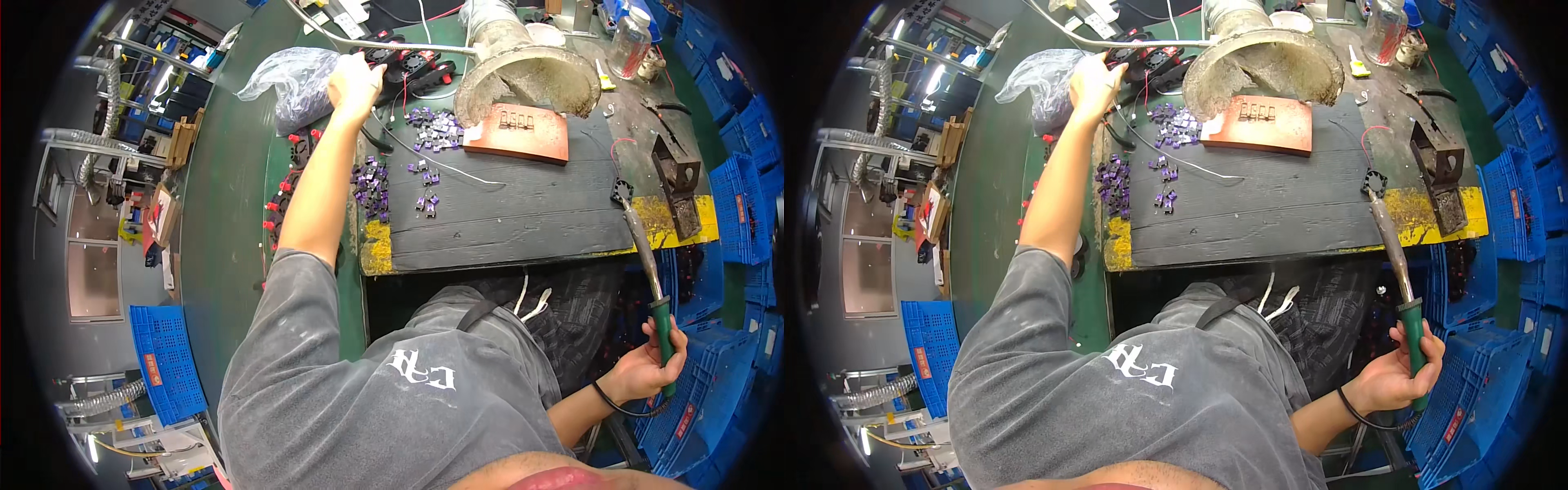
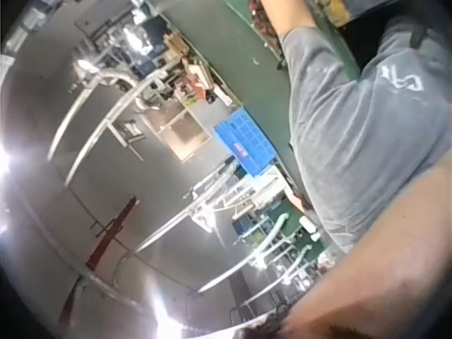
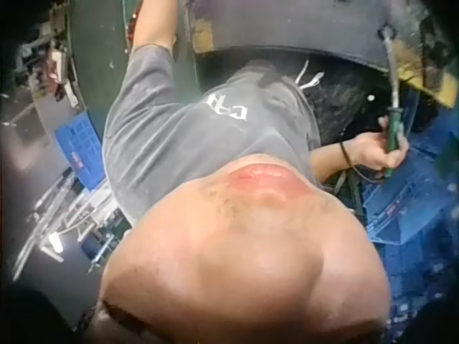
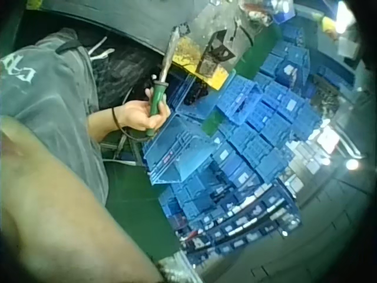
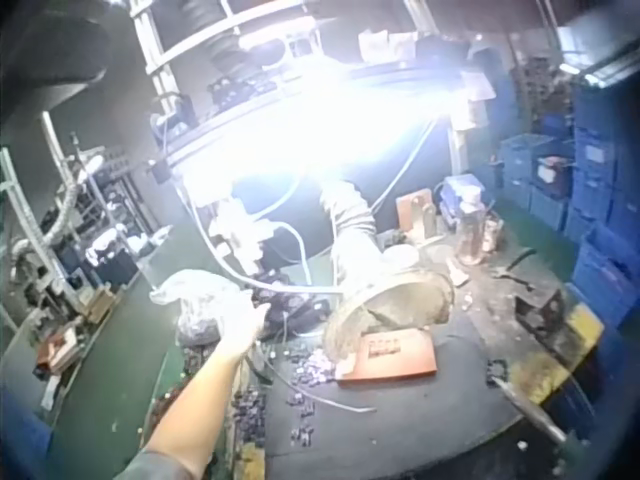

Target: Soldering wires and assembling housing components for small electronic fan units at a factory workbench.

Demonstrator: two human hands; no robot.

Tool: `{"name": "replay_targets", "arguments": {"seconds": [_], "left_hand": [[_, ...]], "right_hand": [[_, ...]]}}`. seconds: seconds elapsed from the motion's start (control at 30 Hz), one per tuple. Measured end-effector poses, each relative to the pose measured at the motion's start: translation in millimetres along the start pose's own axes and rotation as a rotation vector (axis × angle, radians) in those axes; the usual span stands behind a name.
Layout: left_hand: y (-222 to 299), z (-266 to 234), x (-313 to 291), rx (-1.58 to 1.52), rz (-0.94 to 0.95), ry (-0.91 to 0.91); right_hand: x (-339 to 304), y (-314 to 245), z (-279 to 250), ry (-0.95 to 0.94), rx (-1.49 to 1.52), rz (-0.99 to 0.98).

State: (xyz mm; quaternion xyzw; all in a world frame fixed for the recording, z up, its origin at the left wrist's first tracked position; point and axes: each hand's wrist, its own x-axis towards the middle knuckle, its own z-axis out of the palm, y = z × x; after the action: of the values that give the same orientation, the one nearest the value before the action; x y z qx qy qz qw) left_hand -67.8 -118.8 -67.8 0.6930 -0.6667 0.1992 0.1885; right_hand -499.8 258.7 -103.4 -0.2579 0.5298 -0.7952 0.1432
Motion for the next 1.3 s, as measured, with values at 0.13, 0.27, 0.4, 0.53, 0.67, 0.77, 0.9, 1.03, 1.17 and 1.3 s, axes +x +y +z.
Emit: {"name": "replay_targets", "arguments": {"seconds": [0.13,0.27,0.4,0.53,0.67,0.77,0.9,1.03,1.17,1.3], "left_hand": [[15.3,15.8,11.7,-0.005,-0.089,-0.001],[11.1,39.2,12.6,-0.225,-0.146,0.037],[3.4,51.1,15.3,-0.203,-0.233,-0.068],[8.5,39.3,8.6,-0.194,-0.189,-0.133],[1.7,10.8,-32.2,-0.34,0.248,0.151],[-4.7,-46.7,-65.3,-0.37,0.305,-0.008],[-70.3,-99.7,-92.5,-0.274,-0.059,-0.077],[-170.5,-74.8,-95.0,0.17,-0.164,-0.171],[-189.9,-34.1,-91.1,0.013,-0.393,-0.443],[-197.1,-12.7,-85.0,0.048,-0.401,-0.496]], "right_hand": [[-0.9,2.0,-4.9,0.007,-0.037,0.012],[-1.3,4.0,-7.9,-0.002,-0.031,-0.001],[-2.5,-0.1,0.7,0.039,-0.063,0.007],[-1.1,0.8,1.7,0.07,-0.101,0.0],[2.6,4.2,-0.4,0.022,-0.066,0.052],[4.3,4.3,-0.8,0.101,-0.056,0.029],[7.4,7.7,8.4,0.094,-0.073,0.062],[11.8,12.7,18.7,0.029,-0.063,0.068],[9.0,7.5,20.0,-0.012,-0.005,0.038],[0.4,1.1,15.5,0.011,-0.002,0.034]]}}
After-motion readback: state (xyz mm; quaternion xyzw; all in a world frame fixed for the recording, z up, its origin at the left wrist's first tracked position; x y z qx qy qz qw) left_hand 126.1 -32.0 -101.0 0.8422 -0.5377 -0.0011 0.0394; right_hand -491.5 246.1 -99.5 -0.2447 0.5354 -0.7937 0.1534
